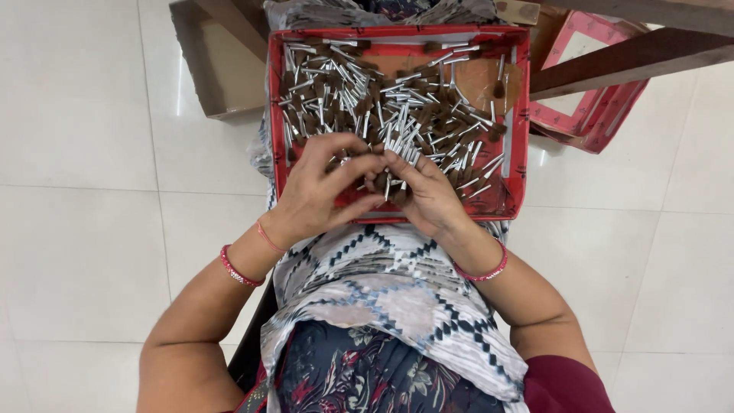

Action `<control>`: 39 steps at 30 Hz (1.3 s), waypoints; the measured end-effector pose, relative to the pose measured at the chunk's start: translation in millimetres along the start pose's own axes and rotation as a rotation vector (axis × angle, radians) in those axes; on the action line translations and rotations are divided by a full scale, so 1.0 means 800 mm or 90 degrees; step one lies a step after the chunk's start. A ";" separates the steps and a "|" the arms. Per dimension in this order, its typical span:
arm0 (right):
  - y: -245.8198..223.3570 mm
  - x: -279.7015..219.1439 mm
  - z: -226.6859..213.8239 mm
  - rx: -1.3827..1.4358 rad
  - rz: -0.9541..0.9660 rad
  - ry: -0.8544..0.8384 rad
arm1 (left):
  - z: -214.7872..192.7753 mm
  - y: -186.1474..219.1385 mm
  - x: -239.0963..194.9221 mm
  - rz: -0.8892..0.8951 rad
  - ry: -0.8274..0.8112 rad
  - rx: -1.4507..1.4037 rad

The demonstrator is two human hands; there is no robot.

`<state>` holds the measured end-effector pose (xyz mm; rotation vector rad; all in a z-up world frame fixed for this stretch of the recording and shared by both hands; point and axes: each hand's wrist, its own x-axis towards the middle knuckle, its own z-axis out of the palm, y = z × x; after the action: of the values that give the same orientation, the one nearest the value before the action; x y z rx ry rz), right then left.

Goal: The recorder sorts small metal pins from a red tray into bundles and then places them into molded components on a workbench.

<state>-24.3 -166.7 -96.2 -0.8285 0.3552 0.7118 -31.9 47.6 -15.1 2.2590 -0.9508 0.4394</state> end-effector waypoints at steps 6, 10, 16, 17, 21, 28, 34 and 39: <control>-0.018 0.001 0.010 0.126 -0.077 -0.025 | 0.032 0.005 -0.010 -0.134 0.048 -0.114; -0.024 0.000 0.013 0.149 -0.103 -0.042 | 0.040 0.009 -0.004 -0.092 0.009 -0.021; -0.020 0.006 -0.001 0.168 -0.118 -0.039 | 0.018 0.014 0.021 -0.111 0.038 -0.087; -0.015 0.010 -0.007 0.154 -0.102 -0.023 | 0.014 0.013 0.026 -0.086 0.003 -0.058; -0.022 -0.001 0.010 0.132 -0.116 -0.044 | 0.020 0.006 0.023 -0.032 0.006 -0.040; -0.016 -0.002 0.004 0.075 -0.068 -0.099 | 0.008 -0.019 0.049 -0.265 0.016 -0.150; -0.029 0.002 0.000 0.187 -0.126 -0.037 | 0.027 0.016 0.045 -0.188 0.070 -0.122; -0.021 0.012 -0.003 0.215 -0.200 -0.056 | 0.055 0.027 0.025 -0.210 0.063 -0.106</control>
<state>-5.7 -172.1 -93.6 -0.5146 0.2487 0.3795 -31.5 -3.5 -28.3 2.1657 -0.5290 0.3094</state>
